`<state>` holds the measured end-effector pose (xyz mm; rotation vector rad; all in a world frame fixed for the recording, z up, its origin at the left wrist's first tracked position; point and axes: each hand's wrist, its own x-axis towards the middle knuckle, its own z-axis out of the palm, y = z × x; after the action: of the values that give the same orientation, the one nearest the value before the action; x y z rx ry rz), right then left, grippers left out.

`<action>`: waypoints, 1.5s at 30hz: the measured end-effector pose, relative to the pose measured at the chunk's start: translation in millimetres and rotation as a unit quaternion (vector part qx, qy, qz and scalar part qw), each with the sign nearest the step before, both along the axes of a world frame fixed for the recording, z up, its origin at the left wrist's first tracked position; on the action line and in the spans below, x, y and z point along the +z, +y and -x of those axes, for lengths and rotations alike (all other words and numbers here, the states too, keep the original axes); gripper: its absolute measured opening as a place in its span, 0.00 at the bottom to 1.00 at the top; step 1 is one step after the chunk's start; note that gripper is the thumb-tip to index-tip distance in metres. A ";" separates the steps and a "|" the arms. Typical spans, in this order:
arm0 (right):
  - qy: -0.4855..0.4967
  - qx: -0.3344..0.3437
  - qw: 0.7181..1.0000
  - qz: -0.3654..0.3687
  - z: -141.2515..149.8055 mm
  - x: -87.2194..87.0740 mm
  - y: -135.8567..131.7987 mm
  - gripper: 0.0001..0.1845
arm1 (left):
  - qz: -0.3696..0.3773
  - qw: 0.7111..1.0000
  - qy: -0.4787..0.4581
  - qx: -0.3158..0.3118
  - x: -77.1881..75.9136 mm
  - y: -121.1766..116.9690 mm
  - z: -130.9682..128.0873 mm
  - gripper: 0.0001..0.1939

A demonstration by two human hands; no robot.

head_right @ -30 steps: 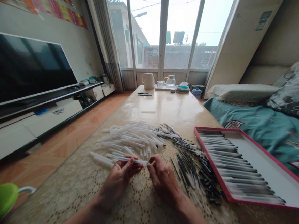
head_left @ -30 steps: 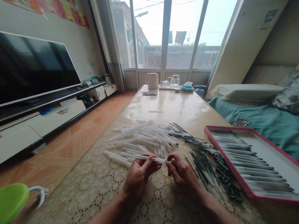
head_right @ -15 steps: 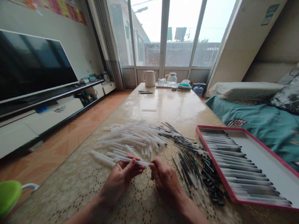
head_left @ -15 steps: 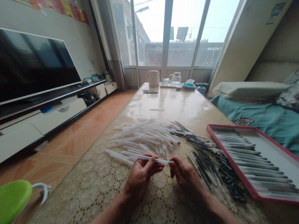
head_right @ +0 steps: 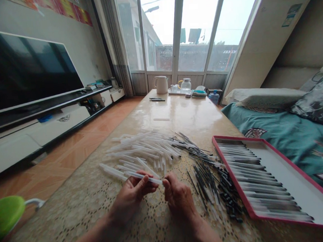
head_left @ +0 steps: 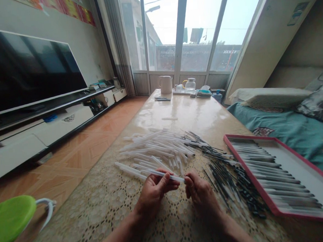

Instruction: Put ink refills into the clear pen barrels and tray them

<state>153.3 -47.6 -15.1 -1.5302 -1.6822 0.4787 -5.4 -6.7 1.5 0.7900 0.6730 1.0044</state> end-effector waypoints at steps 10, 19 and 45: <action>-0.002 0.035 0.997 -0.071 7.8 9.9 -3.2 0.17 | -0.081 0.994 0.077 0.000 6.3 -3.4 1.5 0.07; -0.026 -0.011 0.999 -0.044 -2.1 4.2 1.2 0.17 | -0.105 0.988 0.109 0.023 -0.1 1.2 -3.2 0.13; 0.230 -0.091 0.968 0.044 -11.9 6.5 9.8 0.16 | -0.534 0.664 0.512 -0.110 28.9 85.8 -9.9 0.06</action>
<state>165.2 -37.8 -8.6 -1.4803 -1.1667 0.7516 4.6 79.1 30.4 2.5456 0.8497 0.5653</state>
